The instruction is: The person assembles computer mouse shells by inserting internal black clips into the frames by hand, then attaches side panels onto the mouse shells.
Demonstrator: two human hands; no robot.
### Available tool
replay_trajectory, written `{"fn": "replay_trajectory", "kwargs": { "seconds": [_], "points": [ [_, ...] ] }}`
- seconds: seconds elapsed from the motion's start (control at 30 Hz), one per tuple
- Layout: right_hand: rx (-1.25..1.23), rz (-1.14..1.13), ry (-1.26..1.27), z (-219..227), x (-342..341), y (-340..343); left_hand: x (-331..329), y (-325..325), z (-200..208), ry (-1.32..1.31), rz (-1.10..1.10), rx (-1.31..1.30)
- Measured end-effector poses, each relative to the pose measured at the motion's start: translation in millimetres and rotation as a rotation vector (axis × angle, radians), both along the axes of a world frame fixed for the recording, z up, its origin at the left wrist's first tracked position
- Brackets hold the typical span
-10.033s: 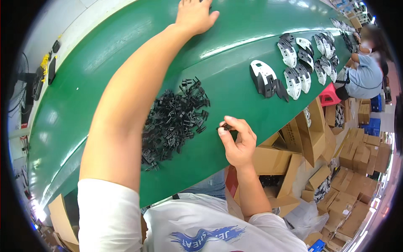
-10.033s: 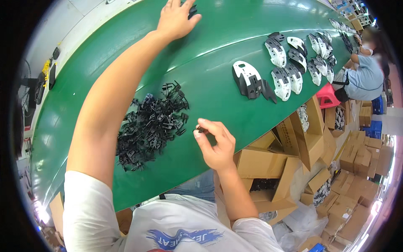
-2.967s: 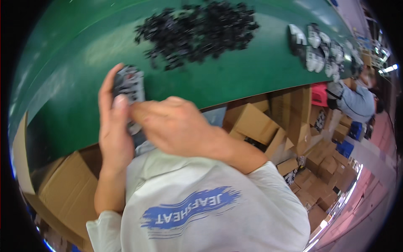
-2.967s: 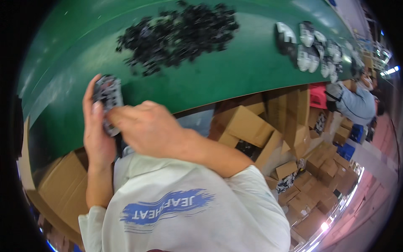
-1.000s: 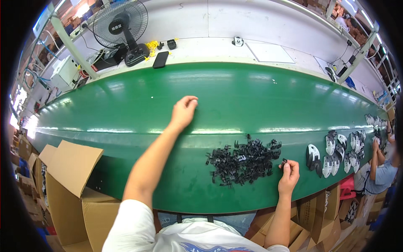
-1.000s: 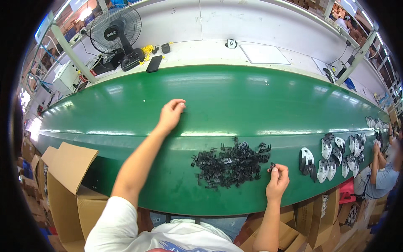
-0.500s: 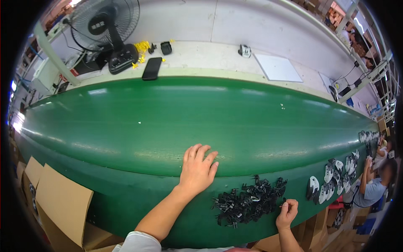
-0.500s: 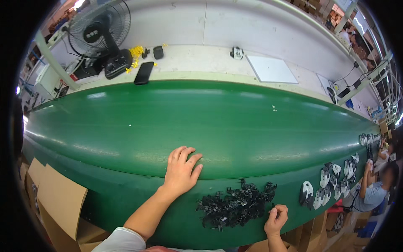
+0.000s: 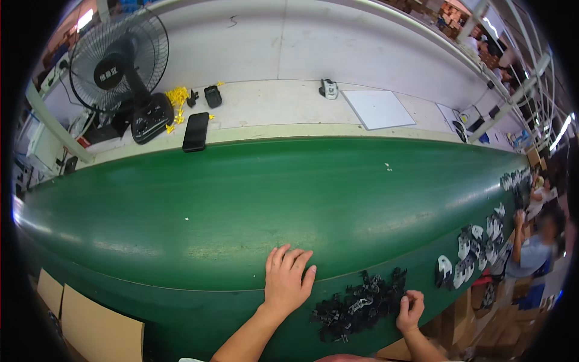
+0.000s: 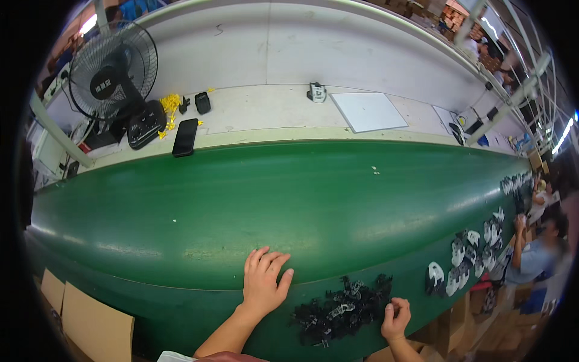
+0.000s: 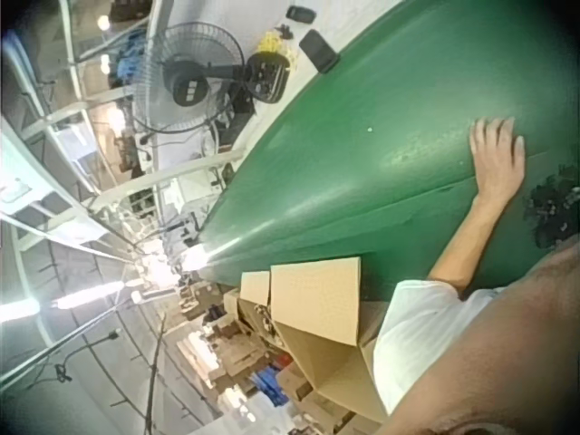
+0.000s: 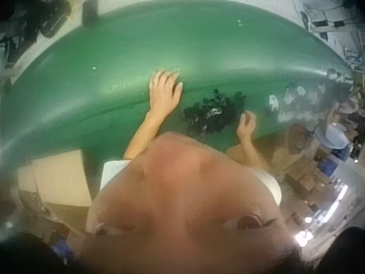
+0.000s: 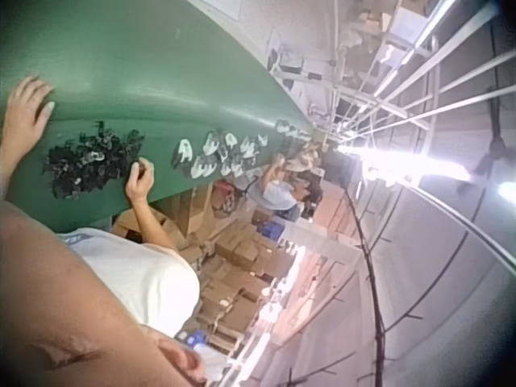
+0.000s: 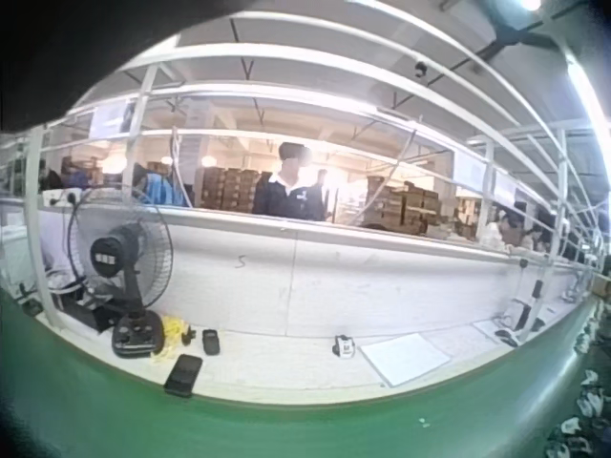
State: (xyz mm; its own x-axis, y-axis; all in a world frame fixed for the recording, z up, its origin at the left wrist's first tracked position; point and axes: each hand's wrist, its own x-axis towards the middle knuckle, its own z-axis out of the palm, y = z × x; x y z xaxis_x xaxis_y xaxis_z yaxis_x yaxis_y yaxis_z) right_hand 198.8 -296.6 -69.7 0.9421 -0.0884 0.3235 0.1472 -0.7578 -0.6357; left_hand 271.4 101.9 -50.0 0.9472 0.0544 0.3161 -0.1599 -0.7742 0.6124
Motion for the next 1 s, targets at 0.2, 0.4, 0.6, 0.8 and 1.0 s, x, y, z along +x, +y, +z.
{"fn": "replay_trajectory", "kwargs": {
  "seconds": [0.2,0.4,0.6,0.8,1.0],
  "points": [
    [0.234,-0.023,-0.138,-18.2,1.9,-17.6,-1.9,-8.5,-17.5,-0.145,0.020,-0.051],
    [0.392,0.027,-0.131,-16.5,-2.6,-14.6,-98.0,-73.8,29.8,-0.415,0.185,-0.512],
    [0.320,0.071,-0.145,-5.1,-2.3,-22.2,-314.5,-171.0,-66.6,-0.048,-0.498,-0.318],
    [0.360,0.080,-0.098,-2.8,-4.9,-11.0,-288.7,-159.9,-226.5,1.189,-0.444,-0.347],
    [0.258,0.067,-0.079,-14.6,-6.0,-25.0,-210.7,-132.4,-244.9,1.127,-0.513,-0.329]
  ]
}}
